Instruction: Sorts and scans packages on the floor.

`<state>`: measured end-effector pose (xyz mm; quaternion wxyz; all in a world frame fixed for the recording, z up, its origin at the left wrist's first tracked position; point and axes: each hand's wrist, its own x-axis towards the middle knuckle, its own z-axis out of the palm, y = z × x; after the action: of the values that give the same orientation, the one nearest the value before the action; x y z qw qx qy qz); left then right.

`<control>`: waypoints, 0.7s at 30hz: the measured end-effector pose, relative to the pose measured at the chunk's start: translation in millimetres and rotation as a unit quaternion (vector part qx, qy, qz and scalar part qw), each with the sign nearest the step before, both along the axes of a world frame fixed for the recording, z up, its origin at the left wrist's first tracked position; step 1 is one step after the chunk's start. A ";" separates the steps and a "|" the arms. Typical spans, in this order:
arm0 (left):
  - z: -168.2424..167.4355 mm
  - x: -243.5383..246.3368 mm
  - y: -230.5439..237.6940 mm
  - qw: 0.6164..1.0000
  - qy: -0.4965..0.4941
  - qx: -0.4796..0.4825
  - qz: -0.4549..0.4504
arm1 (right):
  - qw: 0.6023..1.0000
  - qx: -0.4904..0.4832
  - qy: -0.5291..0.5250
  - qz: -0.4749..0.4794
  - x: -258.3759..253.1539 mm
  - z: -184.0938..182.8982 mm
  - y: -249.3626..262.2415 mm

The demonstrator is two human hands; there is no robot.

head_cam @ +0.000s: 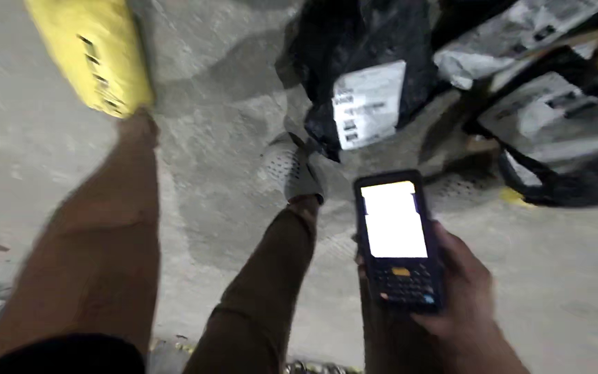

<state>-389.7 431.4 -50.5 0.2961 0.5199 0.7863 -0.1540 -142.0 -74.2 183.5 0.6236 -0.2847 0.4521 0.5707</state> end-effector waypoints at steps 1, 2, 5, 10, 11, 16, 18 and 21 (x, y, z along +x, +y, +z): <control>-6.6 2.1 -7.1 1.000 0.005 0.026 0.004 | 1.000 -0.005 0.008 -0.004 -2.3 0.4 -0.9; -9.7 5.7 -13.2 0.999 0.007 0.045 -0.005 | 1.000 -0.003 0.014 -0.014 -4.4 0.1 -0.2; 17.9 47.7 -29.1 0.993 -0.028 0.063 -0.098 | 0.999 0.010 0.012 -0.052 -10.0 -0.2 11.0; 130.3 88.8 -78.6 0.968 -0.235 0.085 -0.018 | 0.993 0.021 0.019 -0.111 -23.8 33.2 26.6; 153.9 85.6 -83.5 0.955 -0.282 0.088 0.005 | 0.993 0.026 0.018 -0.117 -26.5 43.0 29.5; 231.4 83.3 -116.2 0.914 -0.395 0.078 0.047 | 0.992 0.041 0.009 -0.121 -33.7 96.2 37.1; 244.5 92.0 -129.4 0.914 -0.400 0.037 0.062 | 0.992 0.036 0.009 -0.118 -36.5 113.8 36.4; 240.9 96.7 -136.7 0.928 -0.372 -0.016 0.023 | 0.992 0.029 0.004 -0.120 -42.4 133.2 31.5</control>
<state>-292.9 294.7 190.5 0.5793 0.5171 0.6285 0.0449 -184.4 -42.6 316.7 0.6938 -0.2082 0.4681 0.5061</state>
